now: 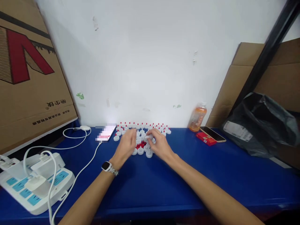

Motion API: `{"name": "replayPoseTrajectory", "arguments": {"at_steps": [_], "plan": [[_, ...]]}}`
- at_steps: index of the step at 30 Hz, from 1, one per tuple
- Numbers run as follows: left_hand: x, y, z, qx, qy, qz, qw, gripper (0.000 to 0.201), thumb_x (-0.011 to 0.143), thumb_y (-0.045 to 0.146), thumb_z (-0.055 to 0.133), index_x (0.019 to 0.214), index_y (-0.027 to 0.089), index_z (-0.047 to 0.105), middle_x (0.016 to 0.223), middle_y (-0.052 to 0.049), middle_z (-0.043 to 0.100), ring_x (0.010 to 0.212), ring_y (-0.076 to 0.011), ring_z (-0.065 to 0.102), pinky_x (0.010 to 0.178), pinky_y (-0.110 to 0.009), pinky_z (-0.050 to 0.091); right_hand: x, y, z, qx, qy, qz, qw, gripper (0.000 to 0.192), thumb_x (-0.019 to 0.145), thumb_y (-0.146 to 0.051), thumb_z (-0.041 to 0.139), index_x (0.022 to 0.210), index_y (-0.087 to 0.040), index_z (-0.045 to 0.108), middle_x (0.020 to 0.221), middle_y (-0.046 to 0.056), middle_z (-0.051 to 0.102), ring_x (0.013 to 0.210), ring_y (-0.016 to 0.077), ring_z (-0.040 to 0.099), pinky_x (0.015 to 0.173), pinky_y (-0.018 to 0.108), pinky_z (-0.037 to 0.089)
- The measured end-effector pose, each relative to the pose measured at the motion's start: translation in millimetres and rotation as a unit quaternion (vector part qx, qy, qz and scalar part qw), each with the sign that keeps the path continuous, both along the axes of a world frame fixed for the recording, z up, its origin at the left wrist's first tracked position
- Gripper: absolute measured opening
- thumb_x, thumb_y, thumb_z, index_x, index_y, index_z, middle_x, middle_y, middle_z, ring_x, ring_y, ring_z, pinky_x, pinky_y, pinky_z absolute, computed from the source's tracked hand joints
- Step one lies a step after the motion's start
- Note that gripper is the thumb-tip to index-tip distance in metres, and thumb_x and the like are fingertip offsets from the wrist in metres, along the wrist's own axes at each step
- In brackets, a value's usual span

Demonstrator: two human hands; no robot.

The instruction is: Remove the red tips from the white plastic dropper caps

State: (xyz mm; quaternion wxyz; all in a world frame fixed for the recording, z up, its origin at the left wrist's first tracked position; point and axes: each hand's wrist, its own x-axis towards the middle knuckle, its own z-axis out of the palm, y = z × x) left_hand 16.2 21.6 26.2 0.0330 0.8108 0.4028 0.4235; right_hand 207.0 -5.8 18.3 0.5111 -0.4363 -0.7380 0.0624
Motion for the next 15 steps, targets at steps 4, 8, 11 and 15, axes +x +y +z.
{"name": "replayPoseTrajectory", "arguments": {"at_steps": [4, 8, 11, 15], "plan": [[-6.5, 10.8, -4.1, -0.038, 0.002, -0.012, 0.999, 0.032, 0.104, 0.037, 0.025, 0.084, 0.022, 0.045, 0.082, -0.003, 0.051, 0.081, -0.0203, 0.05, 0.078, -0.036, 0.042, 30.3, 14.1, 1.5, 0.009, 0.021, -0.087, 0.996, 0.015, 0.086, -0.021, 0.053, 0.097, -0.022, 0.064, 0.097, 0.003, 0.069, 0.088, 0.0199, 0.063, 0.085, 0.034, 0.048], [0.4, 15.2, -12.5, -0.053, 0.122, -0.07, 0.989, 0.027, 0.101, 0.039, 0.035, 0.093, 0.021, 0.054, 0.092, -0.005, 0.054, 0.089, -0.0225, 0.049, 0.084, -0.041, 0.043, 39.5, 35.8, 0.9, -0.026, -0.008, -0.117, 0.993, 0.016, 0.086, -0.025, 0.054, 0.098, -0.024, 0.065, 0.102, 0.003, 0.07, 0.094, 0.0208, 0.062, 0.088, 0.035, 0.047], [0.5, 16.5, -12.6, -0.055, 0.143, -0.062, 0.986, 0.033, 0.102, 0.038, 0.033, 0.095, 0.021, 0.061, 0.095, -0.006, 0.054, 0.092, -0.0239, 0.049, 0.087, -0.043, 0.043, 33.1, 66.0, 5.0, -0.038, -0.115, -0.163, 0.979, 0.015, 0.082, -0.026, 0.059, 0.093, -0.021, 0.069, 0.113, 0.009, 0.064, 0.109, 0.0249, 0.056, 0.093, 0.037, 0.044], [-12.9, 20.2, -12.4, -0.064, 0.108, -0.069, 0.99, 0.037, 0.102, 0.037, 0.031, 0.096, 0.021, 0.064, 0.096, -0.007, 0.055, 0.096, -0.0237, 0.049, 0.091, -0.043, 0.042, 20.8, 113.7, 16.3, -0.154, -0.26, -0.147, 0.942, 0.022, 0.084, -0.024, 0.056, 0.101, -0.019, 0.07, 0.104, 0.009, 0.068, 0.094, 0.0204, 0.062, 0.081, 0.029, 0.045]]}}
